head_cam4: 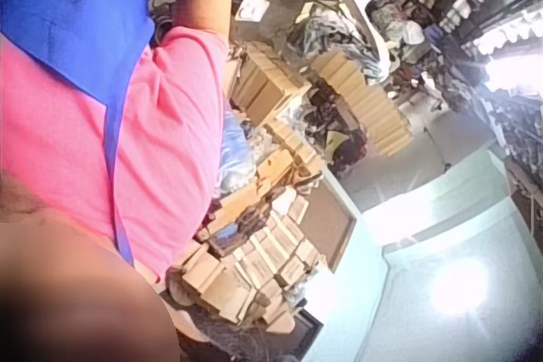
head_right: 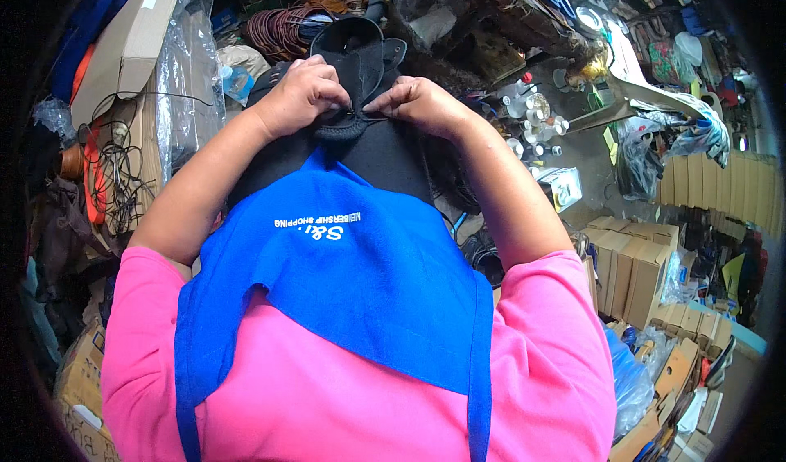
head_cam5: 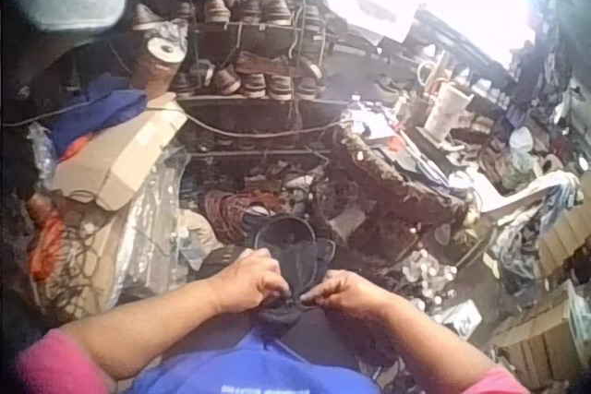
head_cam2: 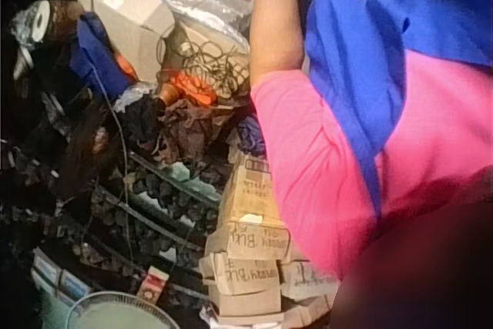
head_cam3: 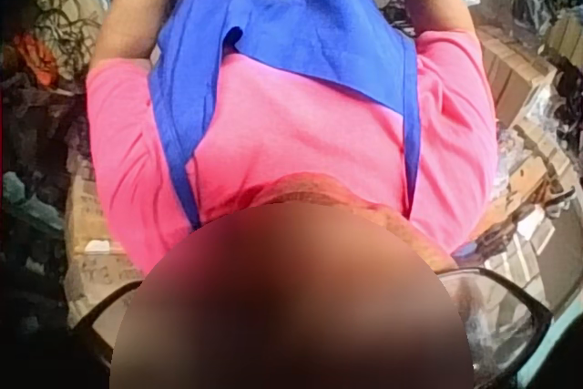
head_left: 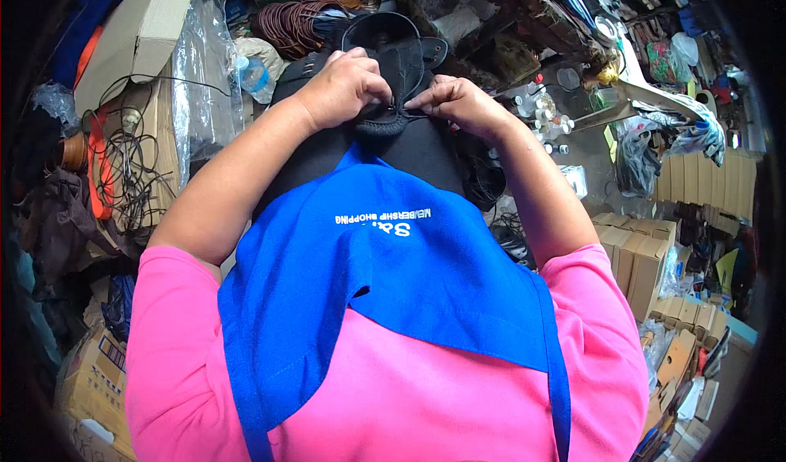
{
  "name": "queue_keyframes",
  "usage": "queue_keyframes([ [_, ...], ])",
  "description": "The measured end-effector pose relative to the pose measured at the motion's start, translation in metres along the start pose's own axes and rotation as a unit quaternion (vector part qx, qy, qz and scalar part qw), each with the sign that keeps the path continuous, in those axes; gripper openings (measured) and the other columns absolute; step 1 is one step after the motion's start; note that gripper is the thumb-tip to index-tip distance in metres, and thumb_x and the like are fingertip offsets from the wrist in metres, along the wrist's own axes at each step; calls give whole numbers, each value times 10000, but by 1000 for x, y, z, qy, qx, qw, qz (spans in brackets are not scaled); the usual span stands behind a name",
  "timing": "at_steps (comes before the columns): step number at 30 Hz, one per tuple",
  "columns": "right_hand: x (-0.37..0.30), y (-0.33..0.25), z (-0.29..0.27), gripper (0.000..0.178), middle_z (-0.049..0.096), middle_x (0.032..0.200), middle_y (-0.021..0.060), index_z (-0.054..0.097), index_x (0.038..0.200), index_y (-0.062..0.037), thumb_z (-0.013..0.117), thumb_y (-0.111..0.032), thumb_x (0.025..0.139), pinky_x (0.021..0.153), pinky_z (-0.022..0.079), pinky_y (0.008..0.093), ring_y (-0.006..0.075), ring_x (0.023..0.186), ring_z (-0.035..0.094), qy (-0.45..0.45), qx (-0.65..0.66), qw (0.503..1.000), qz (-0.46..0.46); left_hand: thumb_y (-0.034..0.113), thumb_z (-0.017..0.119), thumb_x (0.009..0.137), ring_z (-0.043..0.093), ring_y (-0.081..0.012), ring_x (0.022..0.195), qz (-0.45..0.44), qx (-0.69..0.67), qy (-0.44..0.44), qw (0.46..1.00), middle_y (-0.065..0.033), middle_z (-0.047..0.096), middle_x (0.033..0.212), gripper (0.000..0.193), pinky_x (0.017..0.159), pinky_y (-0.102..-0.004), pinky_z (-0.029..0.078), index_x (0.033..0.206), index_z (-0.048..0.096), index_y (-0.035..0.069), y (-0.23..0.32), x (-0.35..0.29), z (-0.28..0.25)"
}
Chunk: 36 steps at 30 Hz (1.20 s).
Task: Hand-sewing the interior edge or lining of a black shoe using a needle and thread.
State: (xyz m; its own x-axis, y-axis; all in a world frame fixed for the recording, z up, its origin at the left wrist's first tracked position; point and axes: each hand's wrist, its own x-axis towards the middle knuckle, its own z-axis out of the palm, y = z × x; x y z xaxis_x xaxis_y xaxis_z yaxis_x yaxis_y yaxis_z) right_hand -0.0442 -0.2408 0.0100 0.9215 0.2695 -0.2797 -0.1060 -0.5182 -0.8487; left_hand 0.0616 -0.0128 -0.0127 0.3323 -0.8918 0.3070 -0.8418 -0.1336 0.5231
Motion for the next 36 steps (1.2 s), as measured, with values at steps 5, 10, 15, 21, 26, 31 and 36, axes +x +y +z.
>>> queue_keyframes([
  [5,-14,-9,4,300,494,765,12,721,1056,-158,650,-39,790,700,440,265,123,751,494,62,-137,988,-43,112,710,709,525,-196,890,-8,26,33,999,29,600,810,163,810,-363,372,854,723,185,11,-18,-5],
  [10,-17,-12,8,309,600,777,44,721,1053,-212,691,-106,764,761,475,294,171,793,587,104,-111,988,-26,109,719,700,527,-188,900,-89,25,41,995,38,609,817,162,829,-363,358,844,726,183,6,-26,-9],
  [15,-17,-11,10,320,581,789,44,702,1098,-167,687,-94,786,769,463,283,149,799,560,79,-42,996,-4,97,717,695,527,-190,887,-78,15,29,996,34,598,795,158,826,-360,356,833,722,174,10,-19,-7],
  [21,-22,-15,19,351,628,867,31,672,1148,-124,692,-75,801,787,469,255,105,833,567,92,-55,994,17,81,714,688,532,-191,887,-35,51,71,996,25,592,773,169,827,-362,354,829,721,175,27,-20,-14],
  [26,-19,-11,23,355,673,955,17,649,1162,-57,701,-72,812,784,491,226,73,840,601,92,155,979,95,94,720,690,547,-187,879,-107,8,53,993,16,630,765,177,834,-353,353,850,730,167,25,-25,-4],
  [31,-13,-9,22,356,691,940,39,645,1145,-25,710,-56,797,743,495,228,72,790,606,84,228,966,93,129,727,702,557,-177,873,-184,-26,26,982,5,665,766,167,839,-341,361,868,729,149,31,-17,0],
  [36,-11,-8,24,316,682,905,33,654,1094,-14,719,-50,787,747,493,229,75,798,606,88,244,960,107,167,734,721,600,-124,727,-298,-98,-25,949,9,664,733,167,859,-334,343,873,697,107,32,-7,4],
])
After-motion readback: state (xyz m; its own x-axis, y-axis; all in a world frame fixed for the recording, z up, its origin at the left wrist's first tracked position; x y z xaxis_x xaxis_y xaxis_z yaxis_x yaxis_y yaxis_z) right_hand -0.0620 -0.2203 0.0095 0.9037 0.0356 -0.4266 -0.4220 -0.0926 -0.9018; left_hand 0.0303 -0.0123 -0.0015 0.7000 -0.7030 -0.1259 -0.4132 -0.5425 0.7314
